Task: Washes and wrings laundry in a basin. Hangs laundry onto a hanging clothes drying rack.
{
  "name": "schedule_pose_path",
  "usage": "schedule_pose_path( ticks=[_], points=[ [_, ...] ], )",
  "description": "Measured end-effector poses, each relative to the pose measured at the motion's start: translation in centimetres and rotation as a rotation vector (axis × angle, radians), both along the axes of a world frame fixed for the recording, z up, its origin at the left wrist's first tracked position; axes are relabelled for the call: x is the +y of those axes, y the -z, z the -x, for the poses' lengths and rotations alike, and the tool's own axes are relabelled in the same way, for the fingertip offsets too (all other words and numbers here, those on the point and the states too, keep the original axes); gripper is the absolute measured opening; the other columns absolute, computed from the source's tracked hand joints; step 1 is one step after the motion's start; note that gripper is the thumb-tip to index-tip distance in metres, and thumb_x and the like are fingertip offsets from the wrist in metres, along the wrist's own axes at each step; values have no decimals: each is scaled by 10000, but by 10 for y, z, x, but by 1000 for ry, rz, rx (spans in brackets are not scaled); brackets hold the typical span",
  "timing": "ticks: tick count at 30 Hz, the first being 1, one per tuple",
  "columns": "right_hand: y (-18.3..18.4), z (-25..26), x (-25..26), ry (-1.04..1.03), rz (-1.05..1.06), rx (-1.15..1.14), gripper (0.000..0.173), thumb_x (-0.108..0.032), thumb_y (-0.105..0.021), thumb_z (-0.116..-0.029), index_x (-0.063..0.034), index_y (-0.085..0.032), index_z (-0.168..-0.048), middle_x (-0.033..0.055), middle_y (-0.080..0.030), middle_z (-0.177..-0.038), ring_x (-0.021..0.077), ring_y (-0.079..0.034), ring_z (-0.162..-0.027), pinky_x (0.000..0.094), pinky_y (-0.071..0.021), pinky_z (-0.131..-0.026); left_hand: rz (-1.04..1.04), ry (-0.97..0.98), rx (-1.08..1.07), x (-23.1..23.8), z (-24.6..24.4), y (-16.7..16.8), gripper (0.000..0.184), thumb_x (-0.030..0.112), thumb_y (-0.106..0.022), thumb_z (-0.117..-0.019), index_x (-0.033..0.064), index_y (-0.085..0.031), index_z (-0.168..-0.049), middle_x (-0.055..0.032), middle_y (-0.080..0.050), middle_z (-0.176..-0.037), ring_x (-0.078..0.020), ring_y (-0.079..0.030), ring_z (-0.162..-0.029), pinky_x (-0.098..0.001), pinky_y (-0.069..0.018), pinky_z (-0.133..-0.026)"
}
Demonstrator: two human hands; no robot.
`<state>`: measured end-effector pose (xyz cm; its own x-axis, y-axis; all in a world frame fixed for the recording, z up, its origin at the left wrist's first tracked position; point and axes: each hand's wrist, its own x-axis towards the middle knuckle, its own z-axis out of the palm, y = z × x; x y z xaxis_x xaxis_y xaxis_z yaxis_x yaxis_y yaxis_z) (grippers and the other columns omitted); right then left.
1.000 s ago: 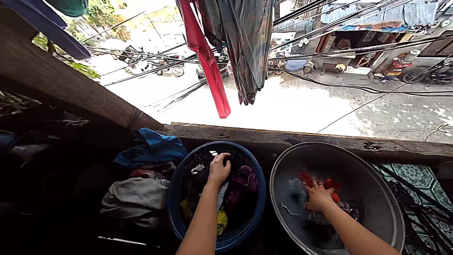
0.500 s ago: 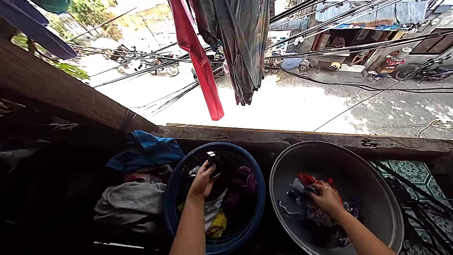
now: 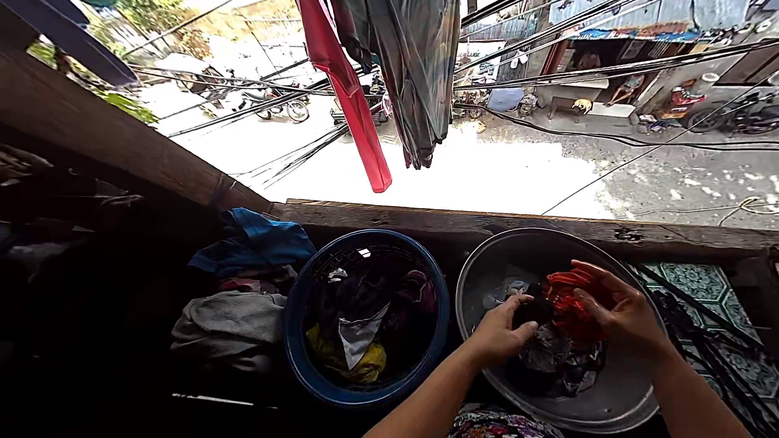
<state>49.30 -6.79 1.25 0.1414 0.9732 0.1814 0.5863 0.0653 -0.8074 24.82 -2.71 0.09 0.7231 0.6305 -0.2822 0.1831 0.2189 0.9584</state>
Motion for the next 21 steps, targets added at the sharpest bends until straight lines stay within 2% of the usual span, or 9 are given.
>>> schedule_pose_path(
  ticks=[2,4,6,8,11,13,16,18,21],
  points=[
    [-7,0,6,-64,118,-231,665,-309,-662,-893,-152,-500,-1518,156,-703,-1232,339,-703,-1028,609,-550,-852,-49,21,85,-5,-2,4,550,184,-586,-1024,33,-420,-1526,-186,-518,-1496,-237,-583,-1310,-394,-475,-1104],
    [-3,9,14,-130,377,-371,750,-364,-752,-911,-194,-438,-1570,229,-601,-1388,504,-560,-1239,747,-431,-951,-175,-147,103,-7,12,4,458,136,-588,-1014,23,-520,-1453,-166,-594,-1407,-215,-651,-1202,-362,-545,-1013],
    [18,30,21,-184,634,-452,807,-502,-755,-898,-294,-398,-1592,259,-340,-1610,540,-303,-1456,792,-304,-1033,-383,-405,141,-3,39,11,347,84,-588,-995,21,-619,-1334,-135,-669,-1271,-184,-693,-1088,-352,-589,-921],
    [48,55,24,-269,822,-478,845,-630,-695,-890,-384,-326,-1609,212,-65,-1711,516,-51,-1545,837,-169,-1076,-450,-598,241,11,75,21,321,72,-576,-994,25,-629,-1307,-126,-681,-1217,-189,-694,-1054,-380,-591,-902],
    [97,82,16,-342,903,-570,905,-626,-735,-848,-338,-343,-1611,226,119,-1702,539,130,-1529,892,-20,-1045,-53,-703,310,32,131,32,340,94,-548,-1051,45,-538,-1387,-166,-631,-1295,-263,-648,-1102,-454,-542,-916],
    [116,87,20,-343,894,-650,903,-531,-804,-786,-194,-463,-1551,267,77,-1694,547,115,-1527,892,-18,-1044,44,-647,367,41,164,40,383,106,-578,-1040,70,-522,-1418,-170,-597,-1368,-300,-609,-1191,-506,-508,-969],
    [113,86,37,-376,988,-665,906,-467,-795,-828,-16,-442,-1531,324,-93,-1667,545,-53,-1532,849,-39,-1092,-162,-403,568,43,192,60,524,122,-739,-940,69,-558,-1428,-172,-559,-1455,-314,-549,-1321,-533,-430,-1101],
    [107,82,47,-387,1029,-671,828,-408,-769,-873,27,-457,-1505,327,-274,-1614,528,-210,-1501,804,-83,-1130,-272,-241,756,37,193,81,785,207,-882,-805,141,-512,-1494,-194,-372,-1601,-371,-404,-1446,-569,-377,-1148],
    [107,76,46,-319,939,-634,684,-340,-776,-868,15,-568,-1414,310,-499,-1471,498,-384,-1431,724,-222,-1161,-365,6,1083,24,181,96,1214,298,-963,-655,245,-248,-1635,-198,-18,-1707,-401,-101,-1564,-595,-292,-1191]
  ],
)
